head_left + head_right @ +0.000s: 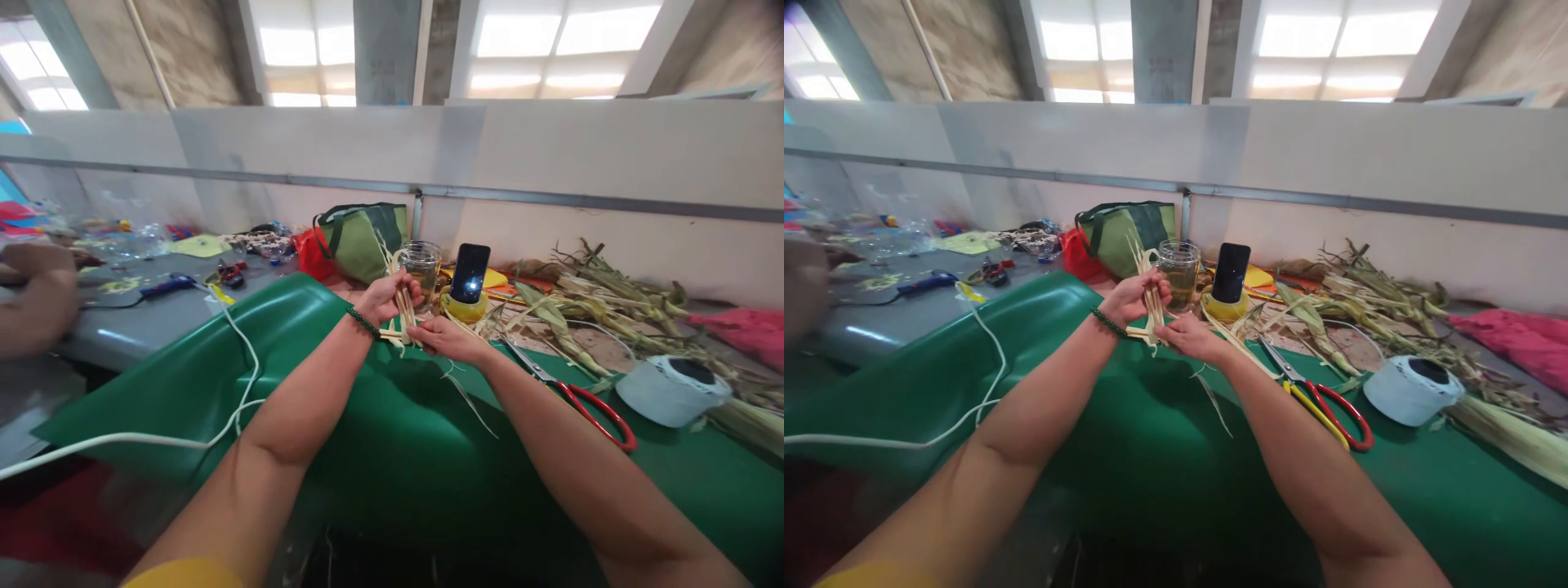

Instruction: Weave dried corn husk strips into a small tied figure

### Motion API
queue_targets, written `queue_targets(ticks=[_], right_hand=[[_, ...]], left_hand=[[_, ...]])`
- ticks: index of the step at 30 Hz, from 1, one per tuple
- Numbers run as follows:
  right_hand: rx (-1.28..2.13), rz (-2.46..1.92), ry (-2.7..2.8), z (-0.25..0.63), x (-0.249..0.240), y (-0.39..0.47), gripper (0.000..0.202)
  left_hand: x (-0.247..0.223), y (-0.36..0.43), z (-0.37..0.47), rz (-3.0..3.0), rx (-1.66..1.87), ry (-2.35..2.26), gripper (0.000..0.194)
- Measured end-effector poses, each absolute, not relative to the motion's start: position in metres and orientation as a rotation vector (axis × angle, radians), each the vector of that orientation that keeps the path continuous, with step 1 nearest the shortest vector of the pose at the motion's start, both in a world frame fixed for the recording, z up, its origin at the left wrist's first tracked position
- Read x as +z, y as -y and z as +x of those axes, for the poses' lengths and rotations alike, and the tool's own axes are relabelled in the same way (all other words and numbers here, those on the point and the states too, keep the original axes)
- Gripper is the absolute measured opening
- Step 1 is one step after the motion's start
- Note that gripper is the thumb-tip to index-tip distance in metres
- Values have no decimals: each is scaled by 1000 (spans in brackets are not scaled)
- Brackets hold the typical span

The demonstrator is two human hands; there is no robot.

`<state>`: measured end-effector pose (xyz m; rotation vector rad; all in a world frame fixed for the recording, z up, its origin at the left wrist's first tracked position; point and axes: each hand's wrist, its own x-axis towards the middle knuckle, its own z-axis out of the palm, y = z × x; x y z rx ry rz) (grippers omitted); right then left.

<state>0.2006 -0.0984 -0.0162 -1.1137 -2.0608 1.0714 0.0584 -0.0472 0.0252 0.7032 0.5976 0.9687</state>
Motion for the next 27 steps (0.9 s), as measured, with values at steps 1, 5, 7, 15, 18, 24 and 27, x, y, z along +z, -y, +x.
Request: queue_targets(ticks=[1,5,7,15,18,24,27], right_hand=[[1035,-1158,2012,202,-16,97,53],[1280,-1210,1715,208,-14,95,44],[1494,-1136,1671,211,-12,97,39],[1450,-1022,1848,213,-10,102,36],[1307,-1033,1878,211,-10,101,32],[1197,-1021,1908,207,-13,100,34],[1102,-1018,1920,207,-11,101,37]], left_hand=[[26,47,58,675,968,-557,40],[30,46,51,584,1010,-477,38],[33,46,49,552,1043,-456,38],[35,47,47,496,1131,-439,39],[34,47,48,490,1141,-435,38],[32,44,46,493,1141,-417,39],[32,42,44,485,1155,-405,38]])
